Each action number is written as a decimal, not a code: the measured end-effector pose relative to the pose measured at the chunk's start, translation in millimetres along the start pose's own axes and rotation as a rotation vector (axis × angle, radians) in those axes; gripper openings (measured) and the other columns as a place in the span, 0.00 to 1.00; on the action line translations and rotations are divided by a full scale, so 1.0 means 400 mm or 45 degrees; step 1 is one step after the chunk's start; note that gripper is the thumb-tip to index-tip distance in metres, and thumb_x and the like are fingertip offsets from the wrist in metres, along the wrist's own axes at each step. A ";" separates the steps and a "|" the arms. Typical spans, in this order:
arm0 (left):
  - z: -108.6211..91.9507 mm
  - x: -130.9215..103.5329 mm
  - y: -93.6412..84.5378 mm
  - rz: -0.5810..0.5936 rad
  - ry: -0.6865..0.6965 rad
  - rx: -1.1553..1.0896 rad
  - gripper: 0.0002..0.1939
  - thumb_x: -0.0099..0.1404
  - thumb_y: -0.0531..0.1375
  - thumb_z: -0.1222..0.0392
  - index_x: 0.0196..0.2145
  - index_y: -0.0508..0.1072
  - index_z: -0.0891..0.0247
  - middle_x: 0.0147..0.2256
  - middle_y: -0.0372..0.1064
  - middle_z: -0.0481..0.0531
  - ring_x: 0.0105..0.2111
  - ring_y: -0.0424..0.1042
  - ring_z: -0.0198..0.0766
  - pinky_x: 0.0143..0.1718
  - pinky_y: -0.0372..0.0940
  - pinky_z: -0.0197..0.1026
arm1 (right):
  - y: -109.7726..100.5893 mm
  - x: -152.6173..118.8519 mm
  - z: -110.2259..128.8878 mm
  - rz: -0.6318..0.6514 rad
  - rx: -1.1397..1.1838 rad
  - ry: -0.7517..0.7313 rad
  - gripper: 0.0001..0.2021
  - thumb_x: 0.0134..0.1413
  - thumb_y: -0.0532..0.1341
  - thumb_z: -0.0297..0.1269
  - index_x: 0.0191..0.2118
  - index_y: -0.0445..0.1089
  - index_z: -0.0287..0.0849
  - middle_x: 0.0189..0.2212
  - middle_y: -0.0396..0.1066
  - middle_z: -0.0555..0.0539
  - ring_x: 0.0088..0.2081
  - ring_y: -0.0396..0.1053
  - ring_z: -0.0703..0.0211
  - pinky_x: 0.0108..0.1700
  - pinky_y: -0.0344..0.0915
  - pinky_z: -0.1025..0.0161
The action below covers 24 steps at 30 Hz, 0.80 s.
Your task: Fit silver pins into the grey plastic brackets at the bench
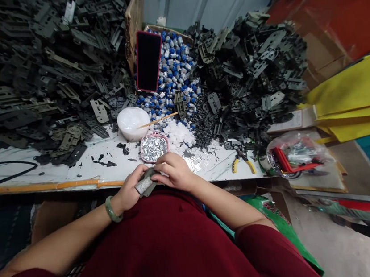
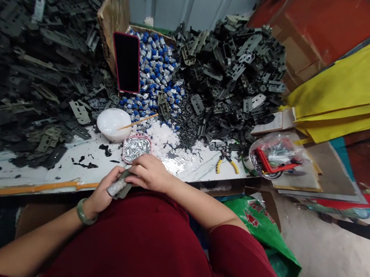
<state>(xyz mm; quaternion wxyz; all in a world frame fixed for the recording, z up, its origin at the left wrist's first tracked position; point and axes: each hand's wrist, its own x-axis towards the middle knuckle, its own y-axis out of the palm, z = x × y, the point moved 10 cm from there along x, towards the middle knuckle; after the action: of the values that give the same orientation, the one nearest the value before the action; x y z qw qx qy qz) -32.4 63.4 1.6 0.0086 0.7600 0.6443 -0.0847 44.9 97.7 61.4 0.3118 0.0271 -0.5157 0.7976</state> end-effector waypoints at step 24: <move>0.038 -0.004 -0.033 -0.372 -0.049 0.289 0.09 0.53 0.57 0.65 0.33 0.60 0.60 0.27 0.61 0.44 0.27 0.63 0.35 0.30 0.61 0.38 | 0.013 -0.026 -0.002 -0.246 -0.046 0.225 0.06 0.62 0.53 0.33 0.37 0.67 0.42 0.36 0.70 0.43 0.41 0.64 0.55 0.42 0.62 0.56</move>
<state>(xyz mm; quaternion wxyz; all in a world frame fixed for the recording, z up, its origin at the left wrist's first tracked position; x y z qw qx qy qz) -47.4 62.1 -11.8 -0.0774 0.6527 0.7338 -0.1717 50.6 92.1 53.1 0.4316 0.0007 -0.4954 0.7538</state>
